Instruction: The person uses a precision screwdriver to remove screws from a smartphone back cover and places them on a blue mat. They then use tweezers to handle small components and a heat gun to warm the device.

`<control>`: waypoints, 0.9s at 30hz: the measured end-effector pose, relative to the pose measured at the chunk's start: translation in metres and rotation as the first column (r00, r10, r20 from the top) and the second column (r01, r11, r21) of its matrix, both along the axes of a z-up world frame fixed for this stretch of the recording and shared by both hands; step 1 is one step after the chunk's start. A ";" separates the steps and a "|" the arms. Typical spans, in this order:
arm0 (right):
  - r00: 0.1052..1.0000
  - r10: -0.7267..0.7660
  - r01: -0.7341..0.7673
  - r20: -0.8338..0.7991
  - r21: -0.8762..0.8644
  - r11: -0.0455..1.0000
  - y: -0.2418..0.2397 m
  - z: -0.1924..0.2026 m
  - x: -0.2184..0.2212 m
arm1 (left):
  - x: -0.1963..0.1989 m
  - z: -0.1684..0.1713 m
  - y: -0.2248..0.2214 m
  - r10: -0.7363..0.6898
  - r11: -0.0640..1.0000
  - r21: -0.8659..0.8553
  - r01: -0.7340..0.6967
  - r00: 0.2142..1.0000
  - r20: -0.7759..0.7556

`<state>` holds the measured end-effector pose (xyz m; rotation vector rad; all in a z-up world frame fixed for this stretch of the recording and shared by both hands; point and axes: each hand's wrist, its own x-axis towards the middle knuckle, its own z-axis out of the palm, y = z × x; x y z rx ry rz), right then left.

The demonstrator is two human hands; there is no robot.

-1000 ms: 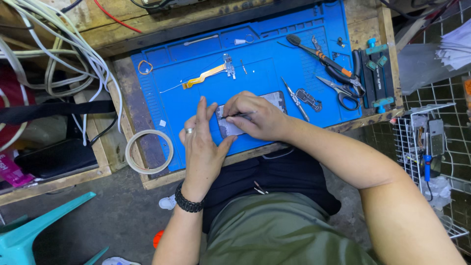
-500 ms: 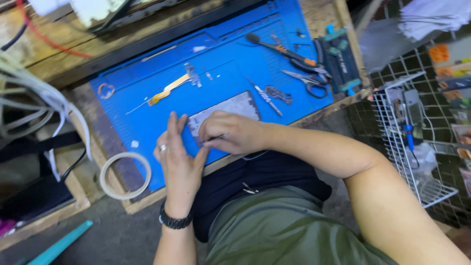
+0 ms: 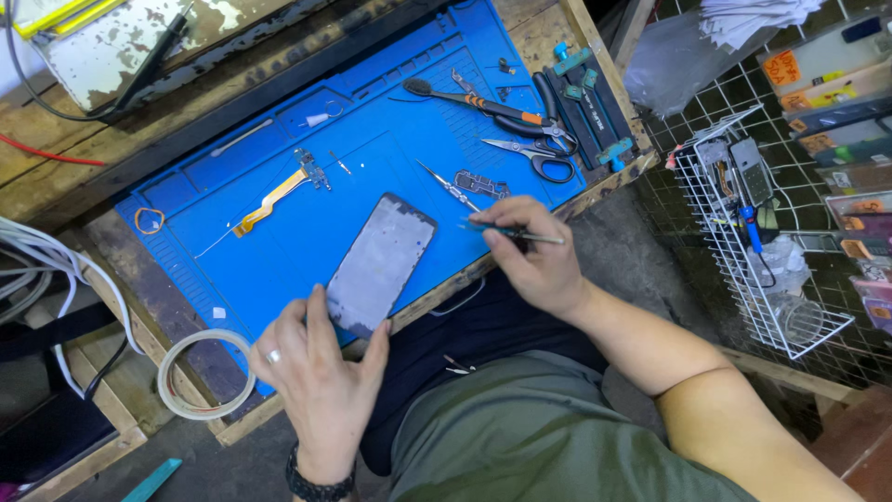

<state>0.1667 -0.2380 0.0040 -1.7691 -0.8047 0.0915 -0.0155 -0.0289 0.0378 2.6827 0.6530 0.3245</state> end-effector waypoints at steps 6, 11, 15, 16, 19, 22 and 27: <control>0.996 0.000 0.001 0.093 -0.013 1.000 0.006 -0.014 -0.012 | -0.011 0.008 -0.035 -0.011 0.997 0.081 0.016 0.998 -0.058; 0.998 0.036 -0.033 0.057 -0.045 0.998 0.009 -0.012 -0.008 | -0.003 0.001 -0.036 -0.140 0.988 -0.059 0.143 0.989 0.056; 0.991 0.107 -0.101 0.079 -0.083 0.991 0.017 -0.003 -0.005 | 0.028 -0.008 -0.032 -0.350 0.935 -0.011 0.354 0.927 0.133; 0.990 0.117 -0.110 0.080 -0.096 0.989 0.022 -0.003 0.000 | 0.033 -0.007 -0.033 -0.357 0.931 -0.039 0.363 0.927 0.116; 0.984 0.157 -0.148 0.081 -0.109 0.983 0.027 0.000 0.009 | 0.044 -0.005 -0.034 -0.378 0.919 -0.078 0.385 0.921 0.097; 0.983 0.170 -0.162 0.070 -0.106 0.981 0.026 -0.001 0.009 | 0.045 -0.006 -0.035 -0.360 0.928 -0.059 0.367 0.927 0.110; 0.985 0.163 -0.156 0.054 -0.112 0.981 0.026 -0.004 0.009 | 0.046 -0.007 -0.031 -0.353 0.930 -0.069 0.362 0.928 0.119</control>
